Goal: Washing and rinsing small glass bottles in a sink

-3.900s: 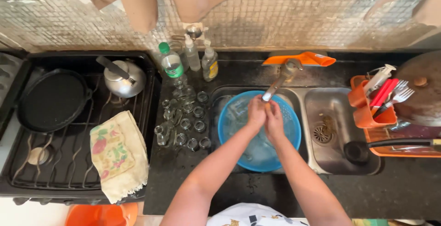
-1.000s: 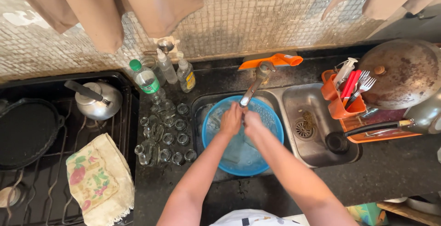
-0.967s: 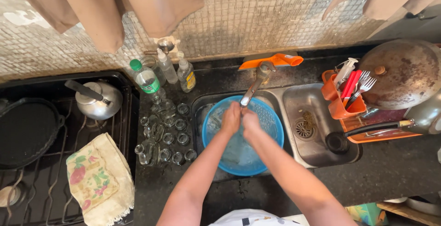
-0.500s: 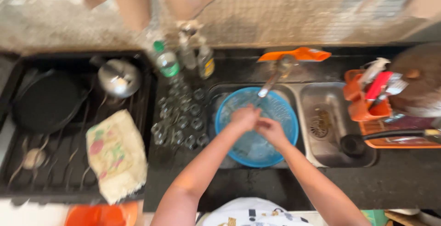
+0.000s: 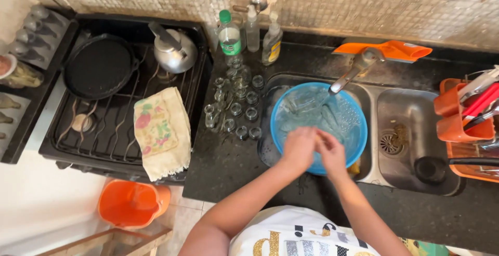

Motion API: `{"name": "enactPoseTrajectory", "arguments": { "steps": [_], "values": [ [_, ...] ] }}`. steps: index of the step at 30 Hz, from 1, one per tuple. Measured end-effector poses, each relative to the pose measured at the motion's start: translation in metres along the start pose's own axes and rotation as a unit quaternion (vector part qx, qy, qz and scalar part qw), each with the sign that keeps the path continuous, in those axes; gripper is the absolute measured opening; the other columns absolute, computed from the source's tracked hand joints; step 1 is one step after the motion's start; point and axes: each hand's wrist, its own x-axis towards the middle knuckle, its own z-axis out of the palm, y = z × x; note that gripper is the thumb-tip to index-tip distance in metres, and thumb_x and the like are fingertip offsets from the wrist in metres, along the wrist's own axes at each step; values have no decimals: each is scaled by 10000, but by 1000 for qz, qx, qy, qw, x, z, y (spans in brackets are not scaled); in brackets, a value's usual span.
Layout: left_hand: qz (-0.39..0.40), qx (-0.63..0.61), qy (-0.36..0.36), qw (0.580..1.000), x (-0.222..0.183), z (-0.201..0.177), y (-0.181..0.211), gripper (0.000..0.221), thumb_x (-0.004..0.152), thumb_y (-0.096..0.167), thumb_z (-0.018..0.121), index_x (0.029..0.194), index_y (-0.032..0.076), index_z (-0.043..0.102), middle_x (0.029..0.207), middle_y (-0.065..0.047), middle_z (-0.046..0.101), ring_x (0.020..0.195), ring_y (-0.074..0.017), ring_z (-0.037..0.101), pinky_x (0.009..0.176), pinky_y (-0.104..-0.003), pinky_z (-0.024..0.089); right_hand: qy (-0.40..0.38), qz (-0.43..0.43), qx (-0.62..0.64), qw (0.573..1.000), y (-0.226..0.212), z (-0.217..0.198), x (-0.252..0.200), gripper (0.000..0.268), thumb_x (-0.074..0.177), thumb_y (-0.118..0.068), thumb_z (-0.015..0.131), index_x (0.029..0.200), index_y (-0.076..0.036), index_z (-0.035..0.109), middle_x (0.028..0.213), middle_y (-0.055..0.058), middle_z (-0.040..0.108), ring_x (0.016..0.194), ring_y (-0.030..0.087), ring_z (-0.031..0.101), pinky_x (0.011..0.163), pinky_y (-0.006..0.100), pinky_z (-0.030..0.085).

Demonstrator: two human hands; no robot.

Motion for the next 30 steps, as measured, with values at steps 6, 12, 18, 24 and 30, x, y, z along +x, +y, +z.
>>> {"name": "enactPoseTrajectory", "arguments": {
  "steps": [6, 12, 18, 24, 30],
  "values": [
    [-182, -205, 44, 961, -82, -82, -63, 511, 746, 156, 857, 1222, 91, 682, 1147, -132, 683, 1163, -341, 645, 993, -427, 516, -69, -36, -172, 982, 8, -12, 18, 321, 907, -166, 796, 1214, -85, 750, 1149, 131, 750, 1099, 282, 709, 900, 400, 591],
    [-300, -139, 155, 931, -147, -85, -131, 542, 668, 95, 911, 1160, 125, 686, 1117, -48, 655, 1052, -267, 692, 898, -350, 585, 37, -151, -459, 875, 45, -46, 85, 375, 798, -189, 799, 1143, -65, 720, 1147, 131, 657, 1172, 364, 643, 1022, 449, 524],
    [-281, -131, 197, 930, -142, -73, -148, 531, 754, 97, 878, 1229, 75, 643, 1189, -56, 639, 1100, -269, 688, 946, -344, 595, -30, -82, -626, 775, 85, -17, 118, 162, 868, -280, 670, 958, -176, 755, 902, 86, 733, 900, 289, 762, 790, 437, 621],
    [-226, -101, 180, 952, -128, -92, -128, 696, 852, 273, 795, 1414, -6, 494, 1430, -189, 499, 1355, -367, 489, 1159, -480, 396, -144, 22, -533, 833, 86, 5, 127, 780, 1014, -337, 496, 1611, -12, 115, 1640, 258, 153, 1526, 428, 163, 1224, 501, 249],
    [-213, -113, 220, 945, -133, -110, -80, 461, 923, 159, 663, 1348, 12, 560, 1445, -164, 480, 1350, -354, 517, 1121, -460, 463, -263, 156, -531, 790, 66, -9, 153, 971, 913, -490, 573, 1628, -83, 56, 1695, 222, -74, 1549, 418, 136, 1249, 467, 220]
  ]
}}
